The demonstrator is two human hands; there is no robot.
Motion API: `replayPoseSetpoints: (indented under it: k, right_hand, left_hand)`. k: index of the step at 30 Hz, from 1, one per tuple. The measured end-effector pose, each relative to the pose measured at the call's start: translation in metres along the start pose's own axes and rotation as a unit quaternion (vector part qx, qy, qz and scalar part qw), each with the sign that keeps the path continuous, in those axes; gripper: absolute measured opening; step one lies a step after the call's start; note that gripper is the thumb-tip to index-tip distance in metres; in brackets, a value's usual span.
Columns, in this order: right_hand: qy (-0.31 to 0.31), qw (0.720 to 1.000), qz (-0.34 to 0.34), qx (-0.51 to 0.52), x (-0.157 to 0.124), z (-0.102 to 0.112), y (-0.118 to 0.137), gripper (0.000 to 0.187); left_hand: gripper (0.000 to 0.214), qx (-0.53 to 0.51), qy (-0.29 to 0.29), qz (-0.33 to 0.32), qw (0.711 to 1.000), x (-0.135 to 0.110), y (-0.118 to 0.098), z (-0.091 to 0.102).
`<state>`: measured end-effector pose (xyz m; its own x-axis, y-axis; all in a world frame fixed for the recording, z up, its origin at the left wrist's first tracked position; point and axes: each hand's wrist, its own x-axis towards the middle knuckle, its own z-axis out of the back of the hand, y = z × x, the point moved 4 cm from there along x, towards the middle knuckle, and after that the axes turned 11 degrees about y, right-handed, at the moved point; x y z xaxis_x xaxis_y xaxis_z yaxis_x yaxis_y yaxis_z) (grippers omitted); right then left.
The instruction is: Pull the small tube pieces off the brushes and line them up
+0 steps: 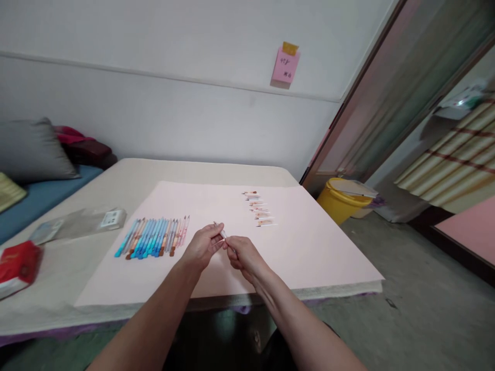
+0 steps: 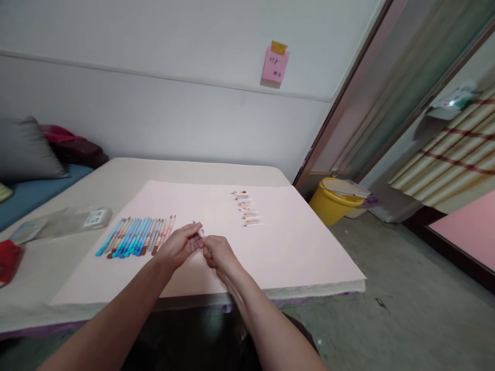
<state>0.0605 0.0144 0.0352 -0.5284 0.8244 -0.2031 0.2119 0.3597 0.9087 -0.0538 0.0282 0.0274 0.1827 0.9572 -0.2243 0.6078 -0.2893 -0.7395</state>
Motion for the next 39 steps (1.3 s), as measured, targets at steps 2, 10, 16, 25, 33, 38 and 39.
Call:
replayPoseSetpoints:
  k: [2, 10, 16, 25, 33, 38, 39]
  right_hand:
    - [-0.001, 1.0, 0.003, -0.001, 0.0006, 0.0026, 0.0007, 0.016]
    - [0.005, 1.0, 0.004, -0.004, -0.0014, 0.0027, 0.0041, 0.012]
    - [0.007, 1.0, 0.007, -0.008, -0.0023, 0.0045, 0.0062, 0.015]
    - [0.007, 1.0, 0.0, -0.003, -0.002, 0.0044, 0.0055, 0.012]
    - [0.009, 1.0, -0.005, -0.012, -0.003, 0.0041, 0.0051, 0.013]
    - [0.007, 1.0, -0.005, -0.018, -0.0033, 0.004, 0.0053, 0.014]
    - [0.008, 1.0, -0.006, -0.019, -0.0032, 0.004, 0.0053, 0.013]
  left_hand:
    - [0.011, -0.015, 0.021, 0.009, 1.0, -0.0003, -0.0008, -0.0013]
    - [0.012, -0.002, -0.02, -0.017, 1.0, 0.0018, -0.0041, 0.0057]
    - [0.025, -0.009, 0.048, 0.02, 0.999, 0.0007, -0.0028, -0.0002]
    - [0.017, 0.015, 0.029, 0.014, 0.999, 0.001, -0.0017, 0.0011]
    - [0.015, 0.023, 0.013, -0.007, 1.0, 0.0045, -0.0035, 0.0068]
    - [0.02, 0.009, 0.031, 0.02, 0.999, 0.0023, -0.0032, 0.0033]
    - [0.022, 0.013, 0.031, 0.021, 0.999, 0.0022, -0.0035, 0.0032]
